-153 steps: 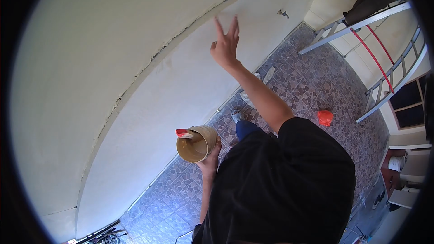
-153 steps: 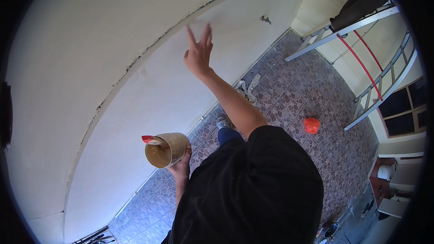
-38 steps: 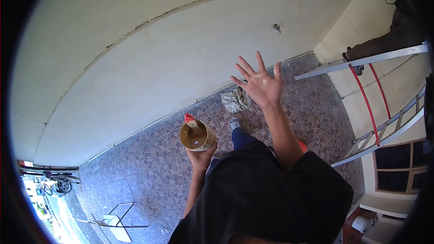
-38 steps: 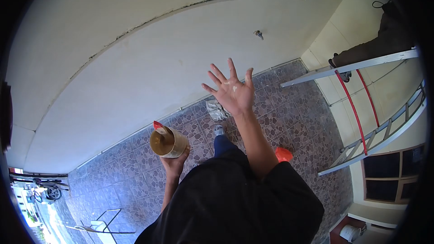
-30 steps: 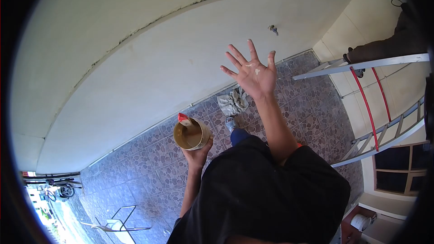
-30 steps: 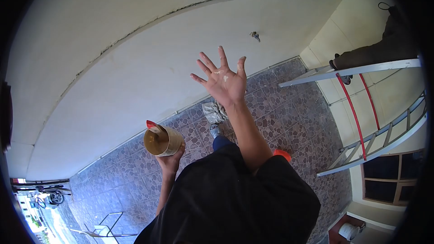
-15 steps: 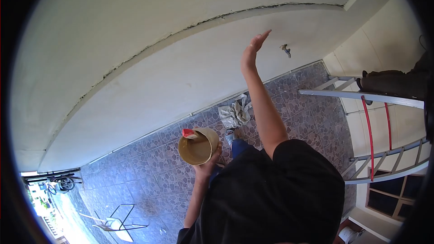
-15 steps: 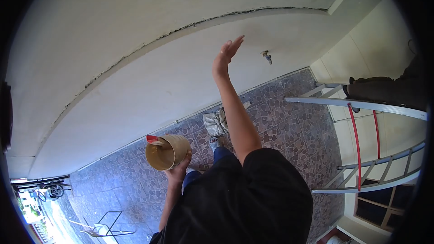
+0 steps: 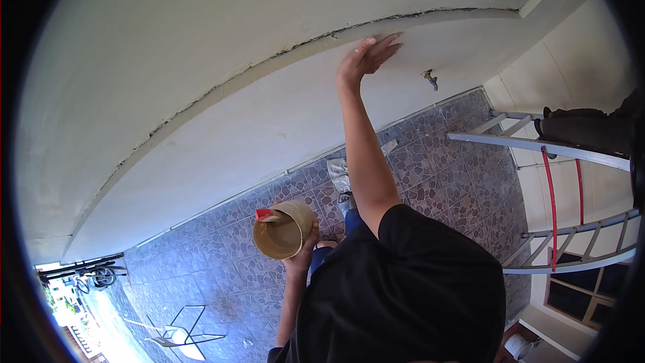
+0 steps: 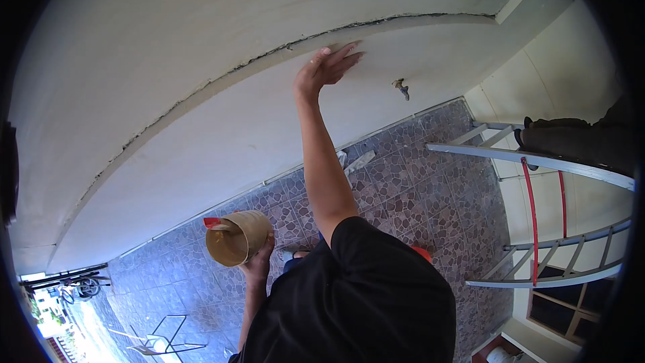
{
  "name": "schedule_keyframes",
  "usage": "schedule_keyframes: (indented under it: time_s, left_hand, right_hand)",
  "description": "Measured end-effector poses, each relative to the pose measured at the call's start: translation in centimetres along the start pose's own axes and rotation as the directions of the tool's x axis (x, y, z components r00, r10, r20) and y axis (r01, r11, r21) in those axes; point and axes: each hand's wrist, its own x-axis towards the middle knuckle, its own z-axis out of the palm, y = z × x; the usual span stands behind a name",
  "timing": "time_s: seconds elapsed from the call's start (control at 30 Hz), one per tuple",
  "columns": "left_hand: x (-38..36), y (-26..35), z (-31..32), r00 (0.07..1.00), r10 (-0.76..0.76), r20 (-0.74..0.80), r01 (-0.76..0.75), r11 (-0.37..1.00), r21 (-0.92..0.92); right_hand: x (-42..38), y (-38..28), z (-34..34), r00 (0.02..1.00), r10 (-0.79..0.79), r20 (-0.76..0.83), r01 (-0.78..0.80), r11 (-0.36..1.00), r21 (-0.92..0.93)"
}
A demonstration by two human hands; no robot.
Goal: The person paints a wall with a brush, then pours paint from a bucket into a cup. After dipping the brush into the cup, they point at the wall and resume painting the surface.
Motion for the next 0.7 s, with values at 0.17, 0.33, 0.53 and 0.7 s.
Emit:
schedule_keyframes:
  time_s: [0.17, 0.33, 0.53, 0.7]
  left_hand:
    - [0.5, -1.2, 0.1, 0.995, 0.095, -0.028, -0.092, 0.992, 0.081]
    - [0.3, -0.9, 0.9, 0.999, 0.040, -0.016, -0.038, 0.997, 0.069]
    - [0.0, -1.3, 2.2, 1.000, 0.021, -0.005, -0.020, 0.996, 0.092]
    - [-0.1, 0.0, 3.4, 0.997, 0.002, -0.076, -0.001, 1.000, 0.015]
  right_hand:
    - [2.2, 1.1, -2.1, 0.999, 0.045, 0.002, -0.045, 0.998, 0.032]
    - [4.5, 2.8, -6.3, 0.970, 0.206, -0.130, -0.196, 0.977, 0.088]
    - [5.5, 3.8, -3.3, 0.988, 0.153, -0.034, -0.150, 0.986, 0.068]
    - [5.3, 2.1, -3.1, 0.957, 0.288, -0.020, -0.287, 0.957, 0.045]
